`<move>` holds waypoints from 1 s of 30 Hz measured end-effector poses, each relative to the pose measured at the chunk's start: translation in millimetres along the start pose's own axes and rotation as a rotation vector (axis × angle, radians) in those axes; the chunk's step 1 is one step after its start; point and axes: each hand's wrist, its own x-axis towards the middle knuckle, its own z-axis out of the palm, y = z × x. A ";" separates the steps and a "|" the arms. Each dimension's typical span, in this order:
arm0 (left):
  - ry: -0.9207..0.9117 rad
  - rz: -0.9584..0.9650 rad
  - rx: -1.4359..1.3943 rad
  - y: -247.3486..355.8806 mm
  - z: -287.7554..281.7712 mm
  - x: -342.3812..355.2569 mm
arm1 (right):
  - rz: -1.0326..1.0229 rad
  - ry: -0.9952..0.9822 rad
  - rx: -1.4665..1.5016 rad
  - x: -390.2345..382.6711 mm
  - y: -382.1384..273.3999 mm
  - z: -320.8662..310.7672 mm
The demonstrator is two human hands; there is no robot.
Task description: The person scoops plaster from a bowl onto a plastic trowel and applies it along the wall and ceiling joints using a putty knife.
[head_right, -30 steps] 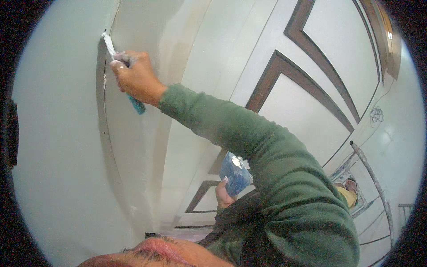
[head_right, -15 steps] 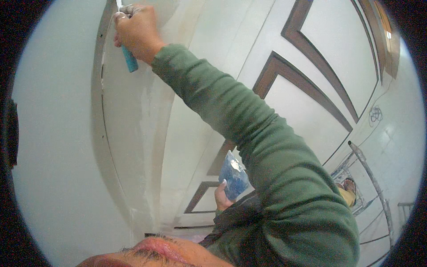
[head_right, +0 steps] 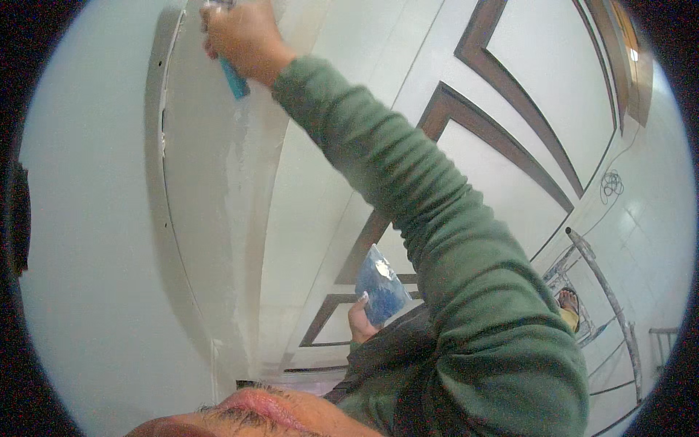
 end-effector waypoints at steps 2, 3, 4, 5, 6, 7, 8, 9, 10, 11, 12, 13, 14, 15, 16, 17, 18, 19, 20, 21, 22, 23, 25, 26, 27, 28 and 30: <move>0.047 0.020 -0.004 -0.5 -7.7 -2.2 | 0.104 0.017 -0.076 9.3 -31.2 7.1; 0.084 0.013 0.010 -2.8 -7.9 -3.5 | 0.190 0.046 -0.177 11.2 -49.7 6.0; 0.086 0.010 0.010 -4.4 -8.0 -4.3 | 0.192 0.050 -0.179 8.6 -32.8 0.3; 0.085 -0.006 0.013 -6.6 -4.9 -1.5 | 0.071 -0.056 -0.294 5.6 -5.7 -12.4; 0.091 -0.007 0.005 -6.1 -5.2 -1.3 | 0.140 -0.032 -0.297 -8.8 0.8 -2.6; 0.090 -0.008 0.008 -6.0 -4.6 -0.8 | 0.205 -0.005 -0.304 -22.6 3.6 5.4; 0.074 -0.023 -0.002 -6.2 -2.5 -0.5 | 0.268 0.022 -0.307 -35.6 4.7 13.8; 0.061 -0.028 -0.011 -5.1 -5.2 2.1 | 0.179 -0.075 -0.419 -52.8 13.6 18.2; 0.064 -0.031 0.001 -2.4 0.6 0.8 | 0.080 -0.162 -0.526 -70.4 23.2 21.4; 0.108 0.041 0.032 -0.7 8.4 -4.4 | 0.165 -0.172 -0.419 -85.6 13.2 36.6; 0.143 0.101 0.067 -1.5 15.1 -5.7 | 0.243 -0.180 -0.326 -90.3 1.2 39.0; 0.115 0.078 0.041 1.7 15.2 -8.4 | 0.243 -0.178 -0.325 -85.6 -7.7 36.5; 0.109 0.074 0.044 1.1 21.5 -7.9 | 0.294 -0.111 -0.328 -75.7 -19.1 27.6; 0.119 0.085 0.056 0.6 26.7 -10.6 | 0.345 -0.040 -0.318 -67.7 -28.3 19.3; 0.130 0.096 0.067 -0.7 30.1 -12.7 | 0.310 0.033 -0.178 -56.7 -34.0 10.5; 0.126 0.090 0.074 -0.3 33.6 -11.7 | 0.271 0.108 -0.050 -40.0 -39.9 0.3; 0.160 0.097 0.106 -0.3 32.8 -12.2 | 0.272 0.109 -0.051 -25.0 -51.2 -5.2; 0.194 0.105 0.138 0.0 31.0 -12.4 | 0.290 0.066 -0.233 -9.2 -63.8 -11.5; 0.191 0.100 0.139 -0.4 28.0 -12.0 | 0.306 0.025 -0.419 2.4 -71.8 -18.4; 0.187 0.061 0.122 1.6 23.3 -12.5 | 0.307 0.024 -0.418 12.1 -68.4 -21.7; 0.182 0.021 0.106 2.7 19.1 -12.1 | 0.270 0.039 -0.317 22.1 -64.5 -22.8; 0.182 0.024 0.105 3.0 13.9 -11.7 | 0.232 0.052 -0.214 29.1 -60.1 -23.4; 0.095 0.005 0.076 3.8 5.0 -9.6 | 0.197 0.028 -0.167 39.7 -54.2 -26.3; 0.094 0.010 0.073 3.4 1.2 -8.0 | 0.164 0.004 -0.120 40.0 -53.5 -23.9; 0.095 0.026 0.065 2.6 -2.5 -6.2 | 0.164 -0.001 -0.116 39.7 -54.1 -22.9; 0.095 0.043 0.056 1.9 -6.2 -5.2 | 0.198 -0.023 -0.208 39.4 -56.0 -23.0; 0.095 0.039 0.049 0.9 -2.9 -5.5 | 0.234 -0.047 -0.300 29.3 -49.4 -18.5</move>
